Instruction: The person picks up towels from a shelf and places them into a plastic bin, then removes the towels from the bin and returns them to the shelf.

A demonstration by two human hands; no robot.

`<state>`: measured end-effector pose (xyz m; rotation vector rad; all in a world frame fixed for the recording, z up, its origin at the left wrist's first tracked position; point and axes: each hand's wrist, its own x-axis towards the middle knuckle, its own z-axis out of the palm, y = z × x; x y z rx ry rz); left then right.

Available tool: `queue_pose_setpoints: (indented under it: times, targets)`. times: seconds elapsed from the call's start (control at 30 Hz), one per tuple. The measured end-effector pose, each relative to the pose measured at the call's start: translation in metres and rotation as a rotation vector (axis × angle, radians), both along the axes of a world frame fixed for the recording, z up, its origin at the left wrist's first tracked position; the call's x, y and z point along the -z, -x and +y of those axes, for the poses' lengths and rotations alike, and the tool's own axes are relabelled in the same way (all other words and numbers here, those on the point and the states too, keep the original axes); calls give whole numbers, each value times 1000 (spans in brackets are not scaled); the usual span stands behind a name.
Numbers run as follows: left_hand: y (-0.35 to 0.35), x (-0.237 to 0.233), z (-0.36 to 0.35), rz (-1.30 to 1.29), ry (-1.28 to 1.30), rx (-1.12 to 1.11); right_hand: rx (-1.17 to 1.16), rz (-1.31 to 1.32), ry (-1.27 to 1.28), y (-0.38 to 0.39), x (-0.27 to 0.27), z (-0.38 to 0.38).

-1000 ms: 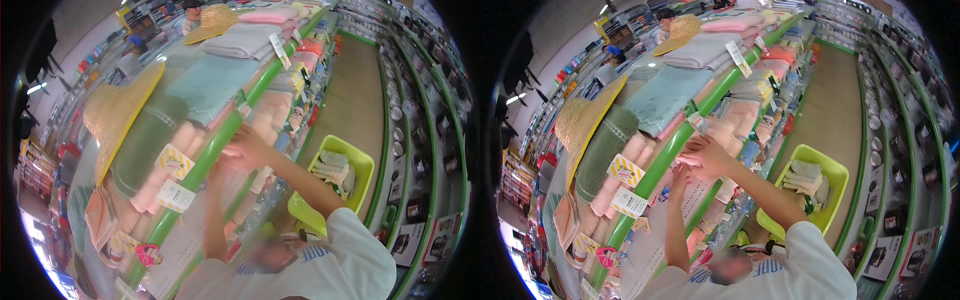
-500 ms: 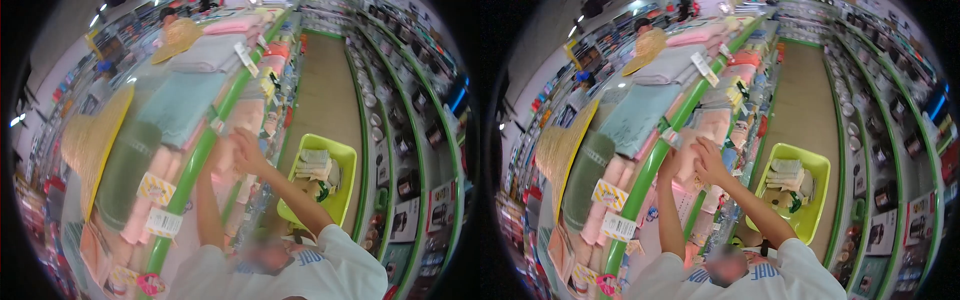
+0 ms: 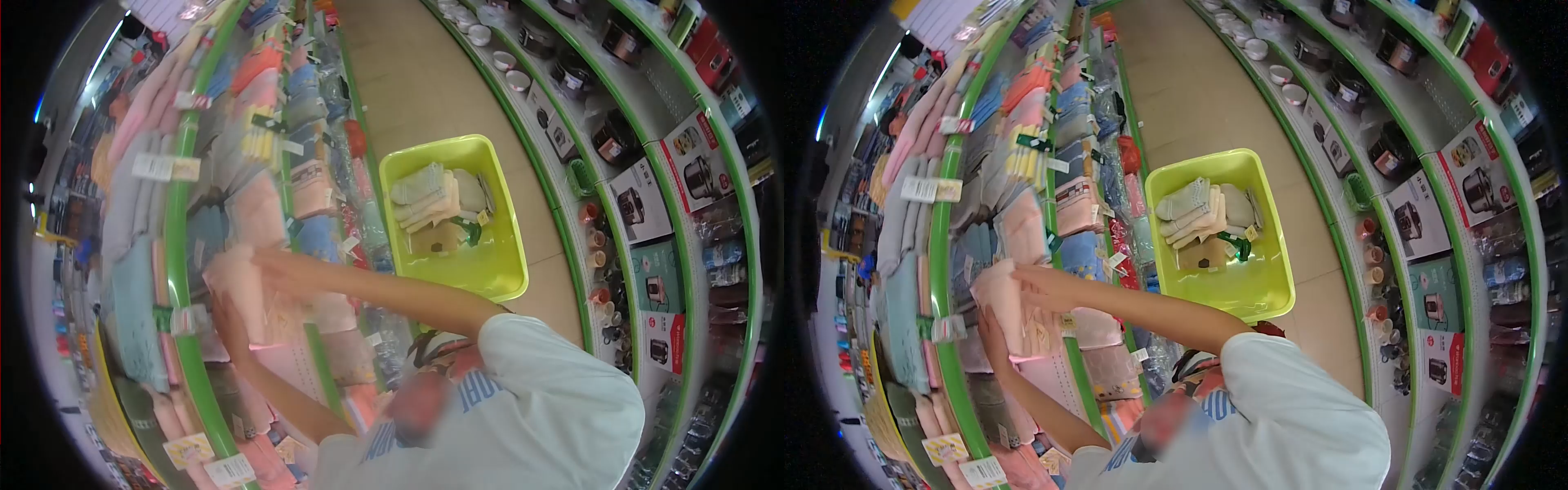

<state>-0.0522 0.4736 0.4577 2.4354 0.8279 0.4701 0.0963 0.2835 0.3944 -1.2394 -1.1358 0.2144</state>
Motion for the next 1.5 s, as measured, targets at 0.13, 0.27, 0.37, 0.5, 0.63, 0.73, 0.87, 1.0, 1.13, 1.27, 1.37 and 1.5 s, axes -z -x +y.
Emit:
queue_pose_setpoints:
  times: [0.13, 0.27, 0.37, 0.5, 0.63, 0.73, 0.87, 1.0, 1.13, 1.27, 1.37, 1.5]
  targets:
    - [-6, -29, -9, 284, -88, -103, 210, 26, 70, -26, 54, -87]
    - [-10, -65, -63, 253, -148, 7, 353, 536, 315, -59, 138, -188]
    - [-24, -54, -111, 276, -226, 13, 634, 540, 567, -86, 228, -243]
    - [-10, -37, -93, 253, -195, -61, 983, 615, 777, -137, 276, -282]
    - [-14, -35, -98, 340, -241, -87, 1098, 908, 910, -184, 313, -280]
    - [-10, -35, -95, 483, -310, -223, 1010, 909, 1023, -206, 323, -278]
    - [-24, -43, -108, 342, -240, -217, 906, 1051, 848, -216, 315, -272]
    - [-25, -33, -105, 288, -223, -215, 820, 1259, 821, -223, 293, -266]
    - [-25, -31, -103, 312, -214, -281, 589, 1378, 525, -238, 319, -261]
    - [-30, -28, -108, 264, -166, -256, 537, 1401, 380, -262, 353, -256]
    - [-29, -29, -108, 237, -204, -232, 480, 1577, 419, -274, 313, -251]
    - [-31, -29, -115, 239, -235, -266, 353, 1646, 478, -283, 375, -241]
